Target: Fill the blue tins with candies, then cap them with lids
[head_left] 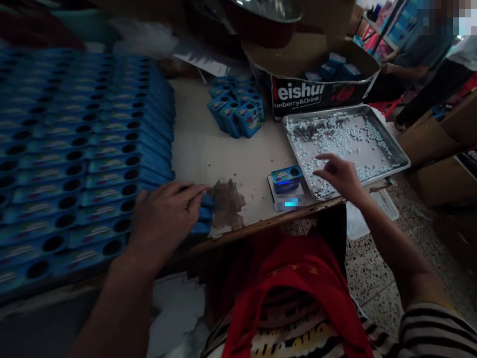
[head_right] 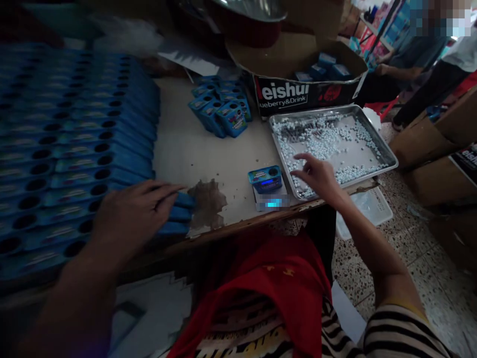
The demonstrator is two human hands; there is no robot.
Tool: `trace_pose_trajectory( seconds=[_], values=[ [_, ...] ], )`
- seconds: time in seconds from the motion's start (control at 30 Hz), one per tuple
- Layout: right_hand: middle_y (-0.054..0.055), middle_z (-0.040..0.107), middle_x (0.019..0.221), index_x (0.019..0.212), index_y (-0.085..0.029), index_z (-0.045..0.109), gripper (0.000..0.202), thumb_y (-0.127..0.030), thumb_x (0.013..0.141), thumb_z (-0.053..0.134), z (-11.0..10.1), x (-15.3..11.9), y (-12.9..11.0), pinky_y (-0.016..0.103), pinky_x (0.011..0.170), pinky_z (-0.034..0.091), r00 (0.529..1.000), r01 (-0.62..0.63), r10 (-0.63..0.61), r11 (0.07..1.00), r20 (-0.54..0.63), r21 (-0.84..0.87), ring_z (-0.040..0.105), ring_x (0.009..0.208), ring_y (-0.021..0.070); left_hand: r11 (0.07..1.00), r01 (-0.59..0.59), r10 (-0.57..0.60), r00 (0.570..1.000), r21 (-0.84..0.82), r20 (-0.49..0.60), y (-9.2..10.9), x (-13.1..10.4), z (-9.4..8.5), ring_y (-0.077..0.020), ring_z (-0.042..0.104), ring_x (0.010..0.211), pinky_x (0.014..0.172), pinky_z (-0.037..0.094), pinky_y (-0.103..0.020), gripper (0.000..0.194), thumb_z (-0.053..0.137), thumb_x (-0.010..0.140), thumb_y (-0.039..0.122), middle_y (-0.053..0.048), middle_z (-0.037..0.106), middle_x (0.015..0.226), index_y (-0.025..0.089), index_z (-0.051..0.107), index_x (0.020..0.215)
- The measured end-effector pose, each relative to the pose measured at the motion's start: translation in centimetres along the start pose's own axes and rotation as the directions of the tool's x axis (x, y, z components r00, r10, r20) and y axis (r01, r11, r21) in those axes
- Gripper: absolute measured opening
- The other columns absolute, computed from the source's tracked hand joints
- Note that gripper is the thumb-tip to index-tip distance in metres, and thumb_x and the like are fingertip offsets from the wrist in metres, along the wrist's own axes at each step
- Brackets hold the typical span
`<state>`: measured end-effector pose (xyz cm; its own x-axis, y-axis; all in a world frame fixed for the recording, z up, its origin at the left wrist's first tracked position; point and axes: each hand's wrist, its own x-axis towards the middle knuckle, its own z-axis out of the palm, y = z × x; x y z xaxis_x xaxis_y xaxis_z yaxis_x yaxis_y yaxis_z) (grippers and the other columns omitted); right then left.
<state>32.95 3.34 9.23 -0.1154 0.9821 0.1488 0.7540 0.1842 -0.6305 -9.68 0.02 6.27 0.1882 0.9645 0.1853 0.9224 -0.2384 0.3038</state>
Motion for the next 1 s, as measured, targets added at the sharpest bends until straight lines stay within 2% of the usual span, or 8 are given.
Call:
trace_pose_trajectory(
  seconds=[0.1, 0.2, 0.3, 0.37, 0.6, 0.8, 0.9, 1.0],
  values=[
    [0.005, 0.077, 0.085, 0.12, -0.021, 0.081, 0.037, -0.05, 0.096, 0.082, -5.3, 0.5, 5.0, 0.034, 0.08, 0.049, 0.978, -0.196, 0.209, 0.926, 0.004, -0.324, 0.071, 0.079, 0.0231, 0.993, 0.062, -0.065, 0.998, 0.101, 0.023, 1.2, 0.0, -0.4, -0.0504, 0.064, 0.141, 0.116, 0.044, -0.074, 0.05, 0.037, 0.114, 0.044, -0.023, 0.069, 0.151, 0.02, 0.07, 0.142],
    [0.016, 0.081, 0.112, 0.126, -0.017, 0.077, 0.057, -0.062, 0.091, 0.086, -9.1, 0.6, 9.6, 0.038, 0.093, 0.052, 0.867, -0.288, 0.482, 0.689, 0.124, -0.665, 0.075, 0.103, 0.0317, 0.999, 0.046, -0.046, 0.995, -0.008, -0.091, 2.7, -0.1, 0.1, -0.0526, 0.056, 0.152, 0.124, 0.041, -0.077, 0.052, 0.052, 0.108, 0.049, -0.021, 0.064, 0.16, 0.025, 0.067, 0.152],
    [0.027, 0.072, 0.139, 0.142, -0.013, 0.067, 0.088, -0.081, 0.088, 0.08, -9.7, 0.4, 11.2, 0.043, 0.105, 0.051, 0.746, -0.277, 0.641, 0.544, 0.18, -0.792, 0.072, 0.123, 0.0384, 0.987, -0.033, 0.009, 0.988, -0.158, -0.155, 4.5, 0.0, 1.9, -0.0473, 0.056, 0.154, 0.13, 0.041, -0.071, 0.049, 0.061, 0.104, 0.045, -0.014, 0.066, 0.158, 0.033, 0.069, 0.151],
    [0.031, 0.067, 0.144, 0.146, -0.01, 0.06, 0.101, -0.088, 0.085, 0.077, -8.7, 0.4, 10.8, 0.047, 0.11, 0.049, 0.724, -0.276, 0.668, 0.512, 0.174, -0.814, 0.069, 0.129, 0.0426, 0.976, -0.072, 0.039, 0.987, -0.205, -0.158, 5.5, 0.1, 3.5, -0.0469, 0.059, 0.151, 0.131, 0.04, -0.073, 0.044, 0.063, 0.104, 0.041, -0.015, 0.068, 0.155, 0.031, 0.073, 0.145],
    [0.024, 0.065, 0.14, 0.149, -0.014, 0.058, 0.073, -0.052, 0.093, 0.083, -5.0, -0.4, 9.6, 0.044, 0.105, 0.054, 0.803, -0.226, 0.538, 0.672, 0.255, -0.706, 0.071, 0.121, 0.0384, 0.955, -0.173, 0.144, 0.981, -0.242, -0.132, 4.7, -0.1, 6.4, -0.0458, 0.064, 0.146, 0.126, 0.044, -0.073, 0.034, 0.064, 0.107, 0.036, -0.016, 0.069, 0.153, 0.031, 0.076, 0.138],
    [0.008, 0.068, 0.117, 0.133, -0.021, 0.073, 0.058, -0.007, 0.077, 0.071, -1.4, -0.5, 9.2, 0.035, 0.093, 0.057, 0.905, -0.308, 0.396, 0.86, 0.152, -0.407, 0.069, 0.093, 0.0226, 0.912, -0.195, 0.133, 0.973, -0.36, -0.19, 4.1, 0.0, 8.5, -0.0386, 0.07, 0.138, 0.122, 0.055, -0.061, 0.032, 0.066, 0.107, 0.041, -0.013, 0.072, 0.149, 0.029, 0.078, 0.133],
    [0.003, 0.07, 0.1, 0.125, -0.02, 0.077, 0.05, -0.008, 0.076, 0.073, 0.9, 1.6, 8.5, 0.033, 0.088, 0.056, 0.933, -0.31, 0.343, 0.918, 0.105, -0.247, 0.069, 0.091, 0.0217, 0.888, -0.195, 0.147, 0.978, -0.416, -0.145, 4.9, 0.5, 9.6, -0.0354, 0.07, 0.139, 0.121, 0.057, -0.057, 0.032, 0.063, 0.108, 0.042, -0.011, 0.071, 0.151, 0.029, 0.079, 0.133],
    [0.007, 0.073, 0.107, 0.125, -0.02, 0.077, 0.038, -0.024, 0.087, 0.079, 1.4, 3.6, 8.1, 0.038, 0.09, 0.057, 0.968, -0.235, 0.248, 0.952, 0.043, -0.197, 0.071, 0.093, 0.0242, 0.885, -0.174, 0.137, 0.984, -0.431, -0.116, 5.0, 0.7, 9.8, -0.0342, 0.07, 0.14, 0.122, 0.057, -0.056, 0.032, 0.061, 0.108, 0.042, -0.009, 0.072, 0.151, 0.03, 0.08, 0.13]
  ],
)
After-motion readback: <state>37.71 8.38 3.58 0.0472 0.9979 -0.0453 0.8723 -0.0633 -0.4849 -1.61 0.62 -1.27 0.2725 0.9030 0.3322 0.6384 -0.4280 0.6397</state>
